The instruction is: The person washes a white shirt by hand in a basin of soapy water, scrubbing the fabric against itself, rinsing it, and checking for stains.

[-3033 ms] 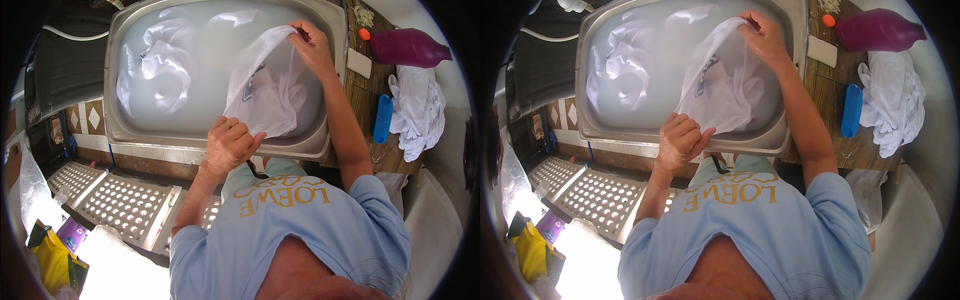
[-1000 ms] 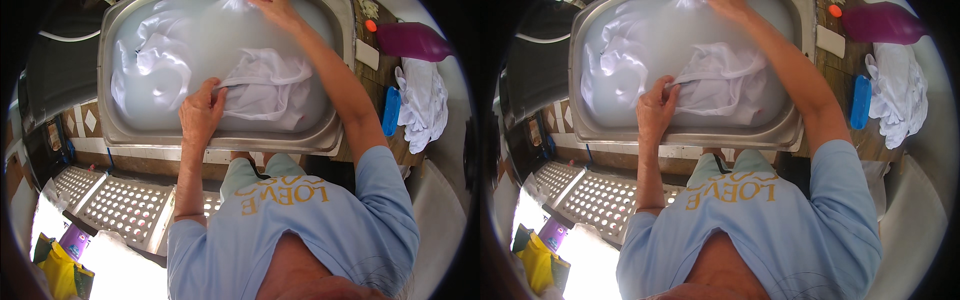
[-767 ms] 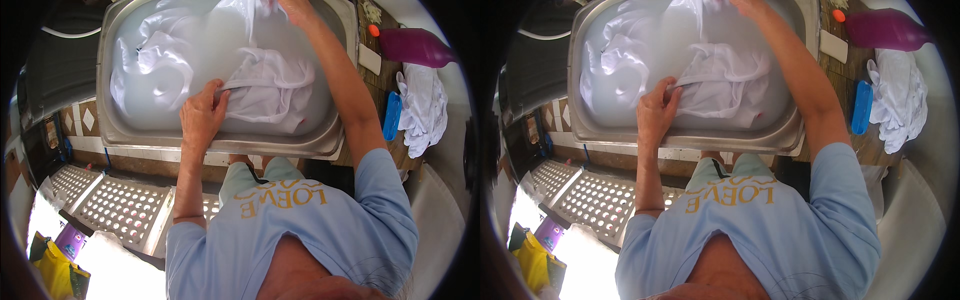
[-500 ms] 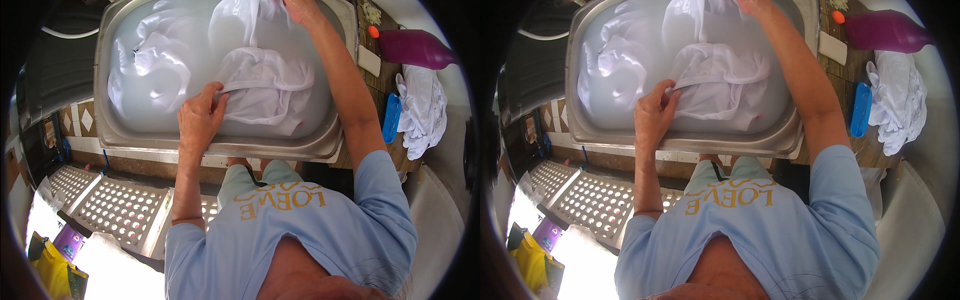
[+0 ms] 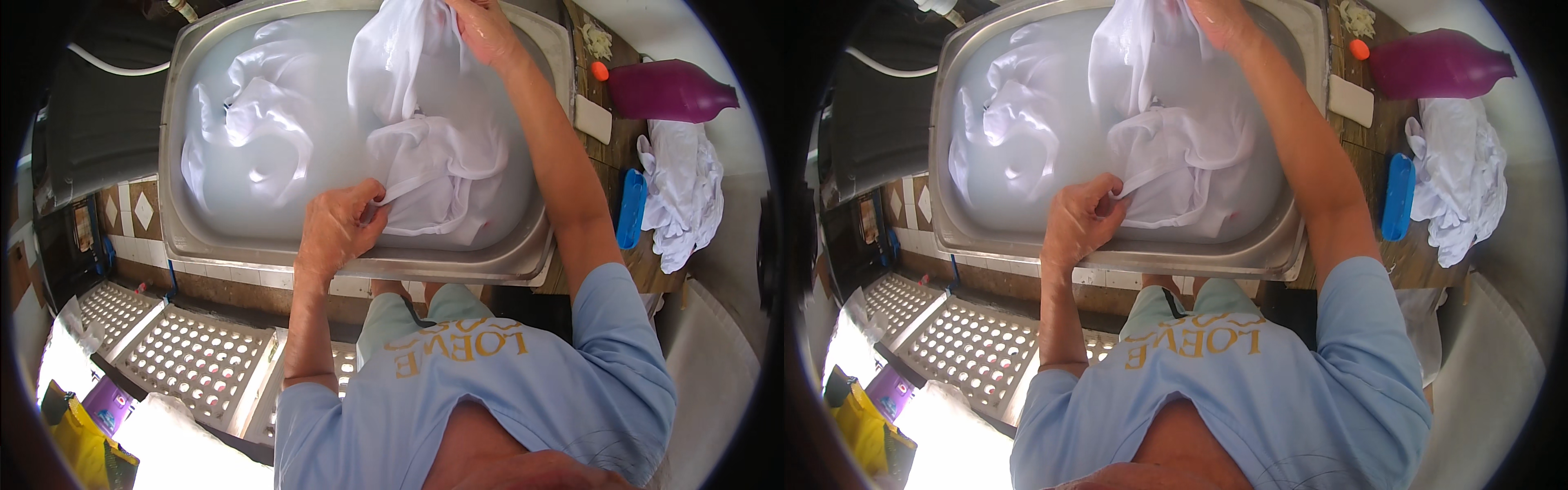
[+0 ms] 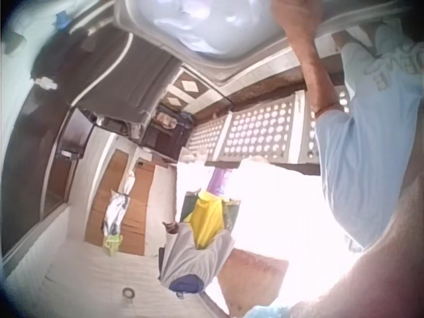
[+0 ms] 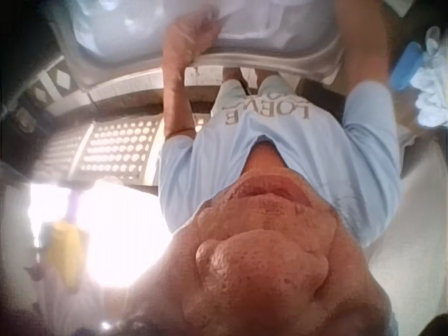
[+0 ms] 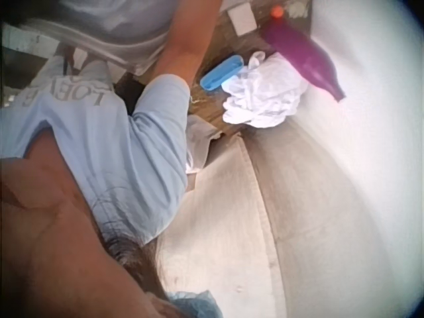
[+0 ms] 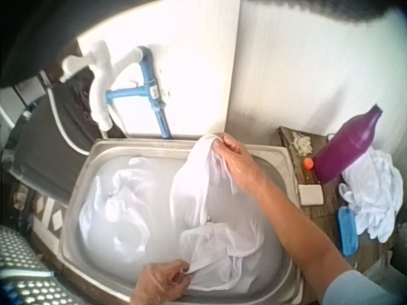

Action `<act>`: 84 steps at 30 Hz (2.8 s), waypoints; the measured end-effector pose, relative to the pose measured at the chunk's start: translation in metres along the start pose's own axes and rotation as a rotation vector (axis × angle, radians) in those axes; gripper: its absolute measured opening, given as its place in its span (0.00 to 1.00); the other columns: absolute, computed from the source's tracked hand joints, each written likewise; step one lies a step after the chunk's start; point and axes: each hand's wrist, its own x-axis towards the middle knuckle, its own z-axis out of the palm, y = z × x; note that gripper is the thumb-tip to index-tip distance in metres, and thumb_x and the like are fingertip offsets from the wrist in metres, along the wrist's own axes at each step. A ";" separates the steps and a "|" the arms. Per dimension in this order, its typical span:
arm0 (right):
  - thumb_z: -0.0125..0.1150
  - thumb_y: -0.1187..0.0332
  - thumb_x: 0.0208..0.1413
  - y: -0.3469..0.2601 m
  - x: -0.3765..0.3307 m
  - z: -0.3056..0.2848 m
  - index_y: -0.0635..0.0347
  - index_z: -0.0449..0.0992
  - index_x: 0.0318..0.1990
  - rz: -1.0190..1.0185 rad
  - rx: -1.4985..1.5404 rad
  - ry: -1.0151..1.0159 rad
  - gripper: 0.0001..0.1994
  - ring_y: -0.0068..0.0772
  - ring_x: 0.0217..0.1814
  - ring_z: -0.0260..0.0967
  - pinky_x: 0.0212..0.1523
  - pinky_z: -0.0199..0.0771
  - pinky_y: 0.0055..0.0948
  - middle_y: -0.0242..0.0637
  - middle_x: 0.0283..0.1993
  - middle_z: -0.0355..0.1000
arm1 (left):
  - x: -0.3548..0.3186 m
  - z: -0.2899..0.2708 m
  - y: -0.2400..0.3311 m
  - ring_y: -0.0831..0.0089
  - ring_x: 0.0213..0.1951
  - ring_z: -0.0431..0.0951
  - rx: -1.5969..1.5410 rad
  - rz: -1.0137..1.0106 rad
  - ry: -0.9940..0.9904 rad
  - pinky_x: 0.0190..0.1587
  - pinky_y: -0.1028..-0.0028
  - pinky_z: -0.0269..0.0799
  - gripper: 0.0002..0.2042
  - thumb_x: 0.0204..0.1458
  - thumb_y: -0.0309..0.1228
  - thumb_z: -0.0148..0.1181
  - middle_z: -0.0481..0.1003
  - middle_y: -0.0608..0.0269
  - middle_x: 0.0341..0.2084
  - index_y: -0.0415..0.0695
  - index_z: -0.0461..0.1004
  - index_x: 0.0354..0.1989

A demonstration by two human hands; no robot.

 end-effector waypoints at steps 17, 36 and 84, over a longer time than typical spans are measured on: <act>0.66 0.63 0.49 -0.046 -0.088 0.026 0.55 0.74 0.42 0.014 -1.060 -0.200 0.14 0.29 0.38 0.67 0.39 0.67 0.28 0.32 0.38 0.71 | -0.001 0.003 -0.008 0.77 0.13 0.59 0.026 0.005 0.209 0.19 0.76 0.57 0.06 0.45 0.26 0.63 0.63 0.64 0.09 0.40 0.72 0.28; 0.51 0.71 0.59 -0.078 -0.181 -0.029 0.59 0.75 0.45 -0.135 -0.930 0.464 0.10 0.18 0.37 0.66 0.37 0.66 0.20 0.27 0.39 0.72 | -0.033 0.050 0.080 0.63 0.21 0.72 -0.144 0.541 0.126 0.26 0.67 0.66 0.11 0.47 0.27 0.62 0.73 0.60 0.22 0.46 0.74 0.40; 0.55 0.84 0.44 -0.081 -0.271 0.076 0.61 0.76 0.36 -0.072 -0.770 0.261 0.11 0.35 0.40 0.68 0.42 0.67 0.28 0.38 0.37 0.69 | 0.179 -0.025 -0.056 0.83 0.31 0.70 -0.733 0.072 0.108 0.34 0.81 0.68 0.07 0.54 0.22 0.54 0.72 0.66 0.29 0.38 0.67 0.40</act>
